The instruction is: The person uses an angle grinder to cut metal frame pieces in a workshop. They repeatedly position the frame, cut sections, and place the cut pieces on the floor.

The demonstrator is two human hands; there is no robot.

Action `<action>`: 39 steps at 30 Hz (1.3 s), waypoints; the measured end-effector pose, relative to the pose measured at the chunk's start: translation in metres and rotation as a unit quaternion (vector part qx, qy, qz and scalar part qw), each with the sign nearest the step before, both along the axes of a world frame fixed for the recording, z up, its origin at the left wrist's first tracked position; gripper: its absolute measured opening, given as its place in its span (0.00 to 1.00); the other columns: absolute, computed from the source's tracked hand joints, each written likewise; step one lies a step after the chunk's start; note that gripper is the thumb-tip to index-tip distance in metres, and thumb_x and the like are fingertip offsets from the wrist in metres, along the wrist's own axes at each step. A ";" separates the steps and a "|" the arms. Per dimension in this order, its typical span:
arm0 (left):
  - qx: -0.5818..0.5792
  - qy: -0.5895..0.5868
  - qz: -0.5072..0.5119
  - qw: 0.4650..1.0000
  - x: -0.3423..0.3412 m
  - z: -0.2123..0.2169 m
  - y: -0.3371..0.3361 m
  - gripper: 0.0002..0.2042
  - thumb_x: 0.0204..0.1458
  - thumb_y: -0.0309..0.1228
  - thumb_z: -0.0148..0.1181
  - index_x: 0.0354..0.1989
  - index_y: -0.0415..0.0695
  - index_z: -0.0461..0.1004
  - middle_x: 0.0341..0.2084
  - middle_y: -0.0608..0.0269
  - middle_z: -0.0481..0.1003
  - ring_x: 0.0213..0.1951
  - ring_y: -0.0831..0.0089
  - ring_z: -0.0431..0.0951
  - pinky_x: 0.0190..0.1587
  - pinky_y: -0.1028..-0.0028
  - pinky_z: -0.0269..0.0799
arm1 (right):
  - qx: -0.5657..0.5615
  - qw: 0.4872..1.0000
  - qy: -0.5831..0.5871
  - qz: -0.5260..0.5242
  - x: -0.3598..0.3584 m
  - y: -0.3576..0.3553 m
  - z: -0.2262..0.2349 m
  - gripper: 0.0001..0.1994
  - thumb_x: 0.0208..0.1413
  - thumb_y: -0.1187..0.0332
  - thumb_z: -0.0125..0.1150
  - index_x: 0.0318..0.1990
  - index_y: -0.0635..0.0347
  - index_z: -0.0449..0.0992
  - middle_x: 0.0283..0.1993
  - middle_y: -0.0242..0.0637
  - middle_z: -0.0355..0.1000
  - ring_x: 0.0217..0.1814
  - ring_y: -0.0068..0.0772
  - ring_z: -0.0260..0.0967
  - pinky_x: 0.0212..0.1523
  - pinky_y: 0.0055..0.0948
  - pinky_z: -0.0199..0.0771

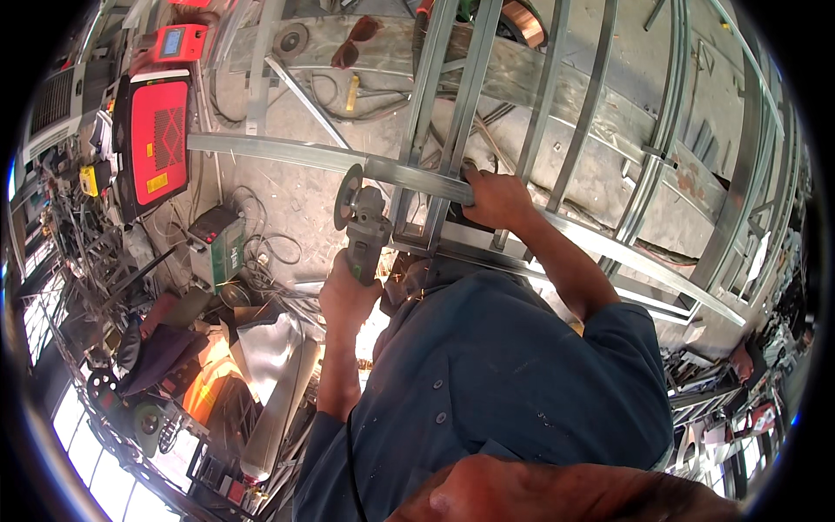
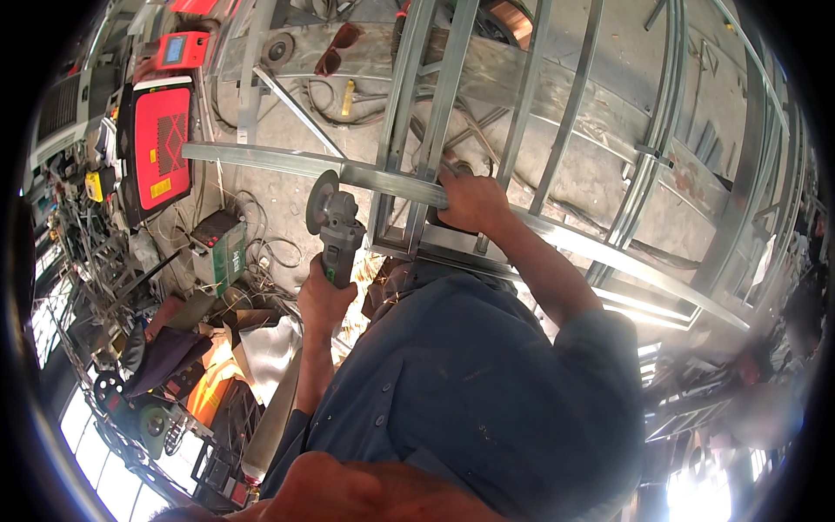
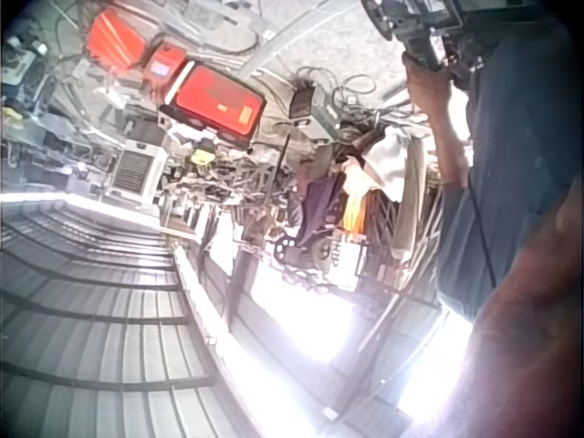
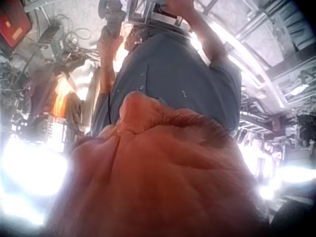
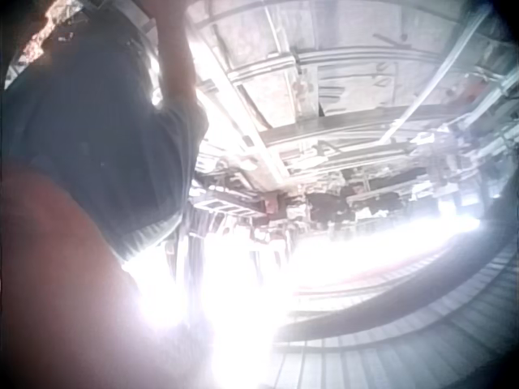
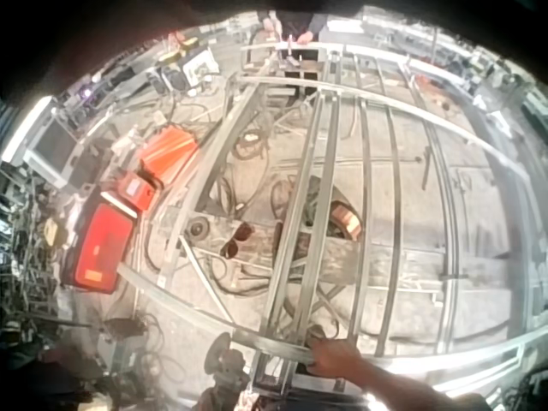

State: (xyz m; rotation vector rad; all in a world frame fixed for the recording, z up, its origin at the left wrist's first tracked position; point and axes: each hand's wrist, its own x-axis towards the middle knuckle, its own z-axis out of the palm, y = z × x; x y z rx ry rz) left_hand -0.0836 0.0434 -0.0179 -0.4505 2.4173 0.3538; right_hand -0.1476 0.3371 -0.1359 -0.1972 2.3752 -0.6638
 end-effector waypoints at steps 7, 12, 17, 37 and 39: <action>0.002 -0.018 0.010 1.000 -0.006 0.002 0.005 0.33 0.40 0.35 0.70 0.58 0.48 0.66 0.40 0.47 0.81 0.45 0.44 0.80 0.47 0.53 0.74 | -0.004 1.000 -0.004 0.004 0.001 0.002 -0.003 0.33 0.44 0.57 0.66 0.58 0.62 0.68 0.42 0.52 0.77 0.43 0.58 0.78 0.45 0.51 0.78; -0.004 -0.016 0.013 1.000 -0.008 0.003 0.009 0.32 0.41 0.35 0.69 0.58 0.47 0.66 0.41 0.47 0.80 0.45 0.45 0.80 0.47 0.52 0.74 | -0.011 1.000 0.001 -0.003 0.000 0.001 -0.003 0.30 0.45 0.57 0.65 0.55 0.62 0.70 0.41 0.52 0.77 0.43 0.57 0.78 0.45 0.51 0.78; 0.001 -0.019 0.014 1.000 -0.011 0.004 0.011 0.31 0.42 0.35 0.68 0.58 0.47 0.66 0.42 0.48 0.80 0.46 0.46 0.80 0.48 0.53 0.74 | -0.004 1.000 -0.002 0.001 0.002 0.001 -0.006 0.26 0.45 0.57 0.65 0.51 0.62 0.72 0.42 0.51 0.78 0.44 0.56 0.78 0.46 0.51 0.78; 0.003 0.033 0.060 0.998 0.013 0.016 0.006 0.35 0.38 0.37 0.69 0.60 0.49 0.66 0.41 0.47 0.81 0.45 0.43 0.80 0.47 0.51 0.74 | 0.110 0.958 0.266 -0.007 0.041 -0.014 -0.022 0.28 0.49 0.66 0.66 0.60 0.54 0.68 0.42 0.43 0.72 0.42 0.49 0.76 0.41 0.49 0.78; -0.001 0.031 0.070 0.997 0.018 0.018 0.003 0.35 0.38 0.37 0.70 0.60 0.49 0.66 0.41 0.46 0.81 0.45 0.43 0.80 0.47 0.51 0.74 | 0.077 0.981 0.175 -0.018 0.034 -0.009 -0.020 0.30 0.48 0.65 0.66 0.62 0.53 0.68 0.42 0.44 0.73 0.42 0.50 0.76 0.42 0.48 0.78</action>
